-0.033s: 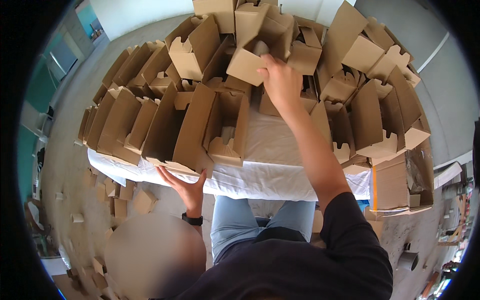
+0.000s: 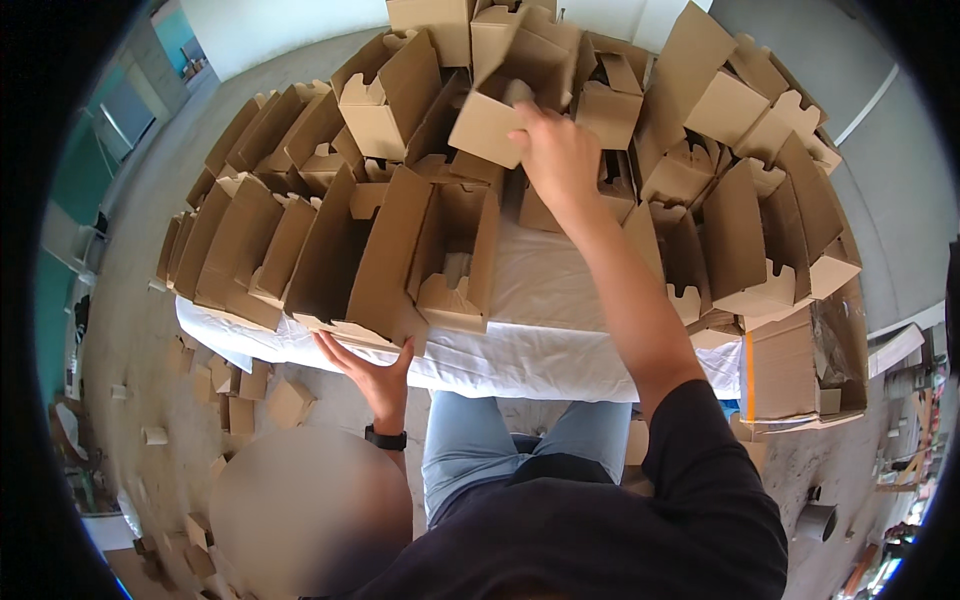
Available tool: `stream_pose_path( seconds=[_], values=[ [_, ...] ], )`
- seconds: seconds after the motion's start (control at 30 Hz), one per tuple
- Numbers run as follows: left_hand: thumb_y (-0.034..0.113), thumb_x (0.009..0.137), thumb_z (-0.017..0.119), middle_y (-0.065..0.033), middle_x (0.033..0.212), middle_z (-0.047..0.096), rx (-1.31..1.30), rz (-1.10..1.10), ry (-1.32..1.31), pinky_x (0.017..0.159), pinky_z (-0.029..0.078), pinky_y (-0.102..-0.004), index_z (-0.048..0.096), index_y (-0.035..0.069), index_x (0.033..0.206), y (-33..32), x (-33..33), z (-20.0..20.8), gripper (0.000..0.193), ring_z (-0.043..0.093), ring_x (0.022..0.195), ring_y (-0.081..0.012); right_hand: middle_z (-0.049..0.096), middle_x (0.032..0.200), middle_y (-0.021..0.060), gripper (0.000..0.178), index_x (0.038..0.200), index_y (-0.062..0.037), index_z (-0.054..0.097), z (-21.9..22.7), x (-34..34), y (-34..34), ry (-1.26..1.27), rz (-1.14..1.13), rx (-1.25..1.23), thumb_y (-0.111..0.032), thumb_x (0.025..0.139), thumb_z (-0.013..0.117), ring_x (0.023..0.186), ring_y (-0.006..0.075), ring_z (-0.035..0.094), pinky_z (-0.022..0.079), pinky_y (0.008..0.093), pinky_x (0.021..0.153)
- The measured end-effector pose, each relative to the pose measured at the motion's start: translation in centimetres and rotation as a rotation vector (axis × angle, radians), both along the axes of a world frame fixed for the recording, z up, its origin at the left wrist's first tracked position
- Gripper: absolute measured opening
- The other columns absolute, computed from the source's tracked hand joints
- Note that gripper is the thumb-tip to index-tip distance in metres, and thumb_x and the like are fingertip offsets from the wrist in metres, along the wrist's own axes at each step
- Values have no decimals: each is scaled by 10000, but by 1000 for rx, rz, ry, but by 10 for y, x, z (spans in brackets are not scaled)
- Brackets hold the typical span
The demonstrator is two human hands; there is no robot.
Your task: The person folds cardboard boxes by hand, picking up flat cardboard sheets from the floor and assembling them into boxes on a table.
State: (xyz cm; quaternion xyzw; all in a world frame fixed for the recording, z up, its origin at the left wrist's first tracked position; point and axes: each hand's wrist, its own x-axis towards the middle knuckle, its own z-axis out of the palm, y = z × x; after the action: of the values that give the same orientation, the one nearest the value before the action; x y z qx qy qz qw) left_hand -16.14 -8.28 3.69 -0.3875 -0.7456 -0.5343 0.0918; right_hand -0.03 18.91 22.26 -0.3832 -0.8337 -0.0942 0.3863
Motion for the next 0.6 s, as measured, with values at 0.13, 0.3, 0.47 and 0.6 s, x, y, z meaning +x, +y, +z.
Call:
stream_pose_path(
  seconds=[0.13,0.3,0.47,0.6],
  values=[
    [166,590,904,-252,1573,12,20,-5,-6,1167,177,-546,30,27,1537,3,3,4,1296,90,1450,-440,711,794,97,159,993,-75,642,14,-43,17,-96,73,-31,-78,837,610,720,283,701,533,407,577],
    [191,608,899,-246,1578,14,23,2,41,1165,175,-562,15,40,1542,2,1,1,1294,96,1452,-439,704,737,100,144,930,-72,676,1,-86,24,-255,67,38,-84,799,618,716,244,714,519,359,557],
    [244,607,908,-228,1587,4,21,5,64,1149,174,-608,10,83,1552,4,-3,-6,1314,86,1457,-443,681,1055,163,469,1225,-67,587,-19,-83,24,-212,91,78,-36,759,624,678,272,705,540,373,541],
    [246,642,893,-230,1587,9,9,-13,72,1128,240,-623,5,92,1552,3,-3,-5,1281,90,1455,-451,565,1330,186,579,1331,-97,521,-20,-58,-5,-157,155,120,-36,763,617,674,270,707,548,371,535]
  ],
)
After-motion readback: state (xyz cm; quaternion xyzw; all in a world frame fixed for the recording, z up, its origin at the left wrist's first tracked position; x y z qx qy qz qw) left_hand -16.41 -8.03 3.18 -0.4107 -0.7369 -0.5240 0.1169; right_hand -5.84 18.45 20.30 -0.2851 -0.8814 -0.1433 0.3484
